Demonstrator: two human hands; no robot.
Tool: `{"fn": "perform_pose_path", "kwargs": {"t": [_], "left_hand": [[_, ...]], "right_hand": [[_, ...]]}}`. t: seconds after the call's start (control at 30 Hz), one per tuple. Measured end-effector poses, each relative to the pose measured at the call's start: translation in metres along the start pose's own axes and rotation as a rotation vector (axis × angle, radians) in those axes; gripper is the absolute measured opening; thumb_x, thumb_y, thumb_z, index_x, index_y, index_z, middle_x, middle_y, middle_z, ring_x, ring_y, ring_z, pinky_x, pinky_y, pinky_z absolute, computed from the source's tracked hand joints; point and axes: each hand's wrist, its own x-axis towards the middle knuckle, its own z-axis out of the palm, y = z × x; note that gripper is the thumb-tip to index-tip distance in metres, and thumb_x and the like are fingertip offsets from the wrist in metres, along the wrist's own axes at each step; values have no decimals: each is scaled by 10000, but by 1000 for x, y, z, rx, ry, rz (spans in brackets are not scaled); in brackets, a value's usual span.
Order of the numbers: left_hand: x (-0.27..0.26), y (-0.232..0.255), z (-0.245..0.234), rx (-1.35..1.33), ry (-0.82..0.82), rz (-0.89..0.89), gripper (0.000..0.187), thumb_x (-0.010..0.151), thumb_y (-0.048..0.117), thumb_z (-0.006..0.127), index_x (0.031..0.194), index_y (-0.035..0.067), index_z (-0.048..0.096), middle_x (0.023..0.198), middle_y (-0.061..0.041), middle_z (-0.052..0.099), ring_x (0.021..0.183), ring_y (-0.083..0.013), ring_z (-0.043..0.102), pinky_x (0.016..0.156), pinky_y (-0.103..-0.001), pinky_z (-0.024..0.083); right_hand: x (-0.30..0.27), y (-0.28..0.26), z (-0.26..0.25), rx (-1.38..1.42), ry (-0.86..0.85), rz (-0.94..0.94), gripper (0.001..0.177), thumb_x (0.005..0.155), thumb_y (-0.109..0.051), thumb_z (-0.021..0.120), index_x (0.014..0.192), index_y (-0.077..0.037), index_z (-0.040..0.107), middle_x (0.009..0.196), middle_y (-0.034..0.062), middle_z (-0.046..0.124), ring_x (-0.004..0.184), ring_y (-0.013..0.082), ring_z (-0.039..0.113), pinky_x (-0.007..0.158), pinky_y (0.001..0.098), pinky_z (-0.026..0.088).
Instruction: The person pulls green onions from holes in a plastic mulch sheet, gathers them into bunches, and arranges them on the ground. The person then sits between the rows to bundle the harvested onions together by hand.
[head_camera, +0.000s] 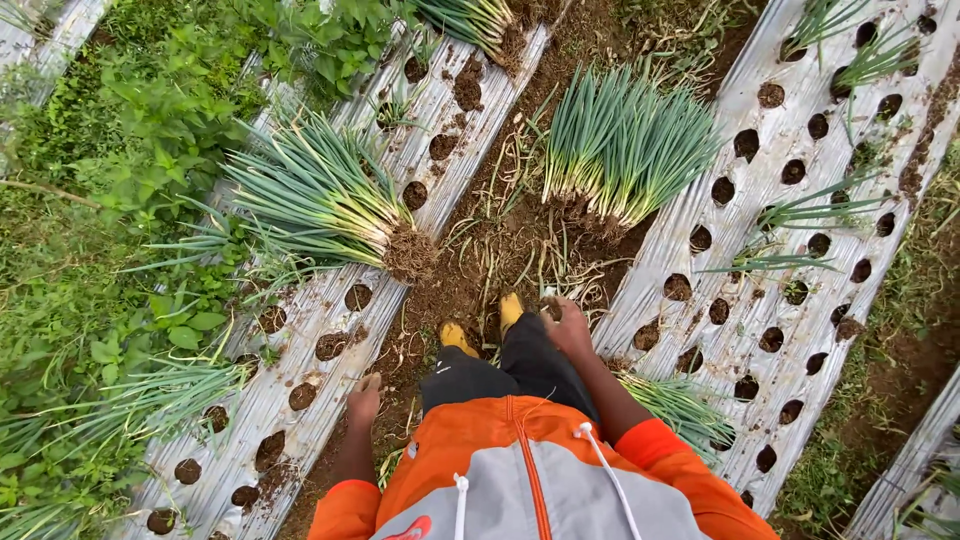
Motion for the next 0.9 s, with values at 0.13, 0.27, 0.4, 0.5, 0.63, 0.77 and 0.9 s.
{"fn": "perform_pose_path", "kwargs": {"t": [0.13,0.27,0.4,0.5,0.63,0.77,0.9], "left_hand": [[-27,10,11,-48,-29,-13,581,1114,400,523,1506,-26,479,1438,-301,539,1249,-362,628,1086,-604,442],[-32,46,22,-64,-50,-13,601,1117,399,508,1520,-43,448,1469,-311,500,1288,-390,598,1135,-616,410],[-32,52,30,-112,-2,-33,613,1092,412,549,1515,-21,455,1465,-293,498,1266,-375,613,1128,-622,407],[-31,43,39,-140,43,-36,586,1083,415,577,1498,10,492,1441,-263,531,1244,-357,631,1099,-610,434],[-31,24,48,-123,68,-60,602,1074,444,585,1497,25,501,1445,-262,531,1212,-330,658,1083,-602,451],[-55,60,55,-89,116,-255,478,1021,351,605,1450,141,578,1435,-191,602,1248,-361,613,1114,-544,446],[-70,83,60,-118,142,-257,462,1038,289,599,1463,111,564,1418,-178,620,1212,-332,643,1085,-522,475]], "right_hand": [[5,-33,-39,48,-14,26,341,958,-196,689,1279,-83,704,1146,220,719,1026,384,730,848,495,610],[23,-47,-64,39,-37,54,339,973,-204,673,1301,-131,711,1125,221,724,997,369,734,822,474,621],[35,-49,-78,8,-30,-3,341,945,-201,698,1266,-86,711,1193,229,697,1040,374,728,849,497,620],[42,-52,-82,-22,-74,17,346,955,-226,682,1274,-94,707,1217,220,696,1059,369,725,876,504,608],[50,-53,-75,-71,-144,39,343,944,-248,682,1256,-111,720,1189,229,718,1098,420,703,910,541,584],[60,-57,-72,-85,-239,190,386,1029,-271,592,1383,-117,600,978,109,723,460,92,378,420,265,317],[65,-63,-78,-108,-243,143,328,1009,-207,613,1320,-106,638,1283,101,687,882,188,688,734,332,585]]}}
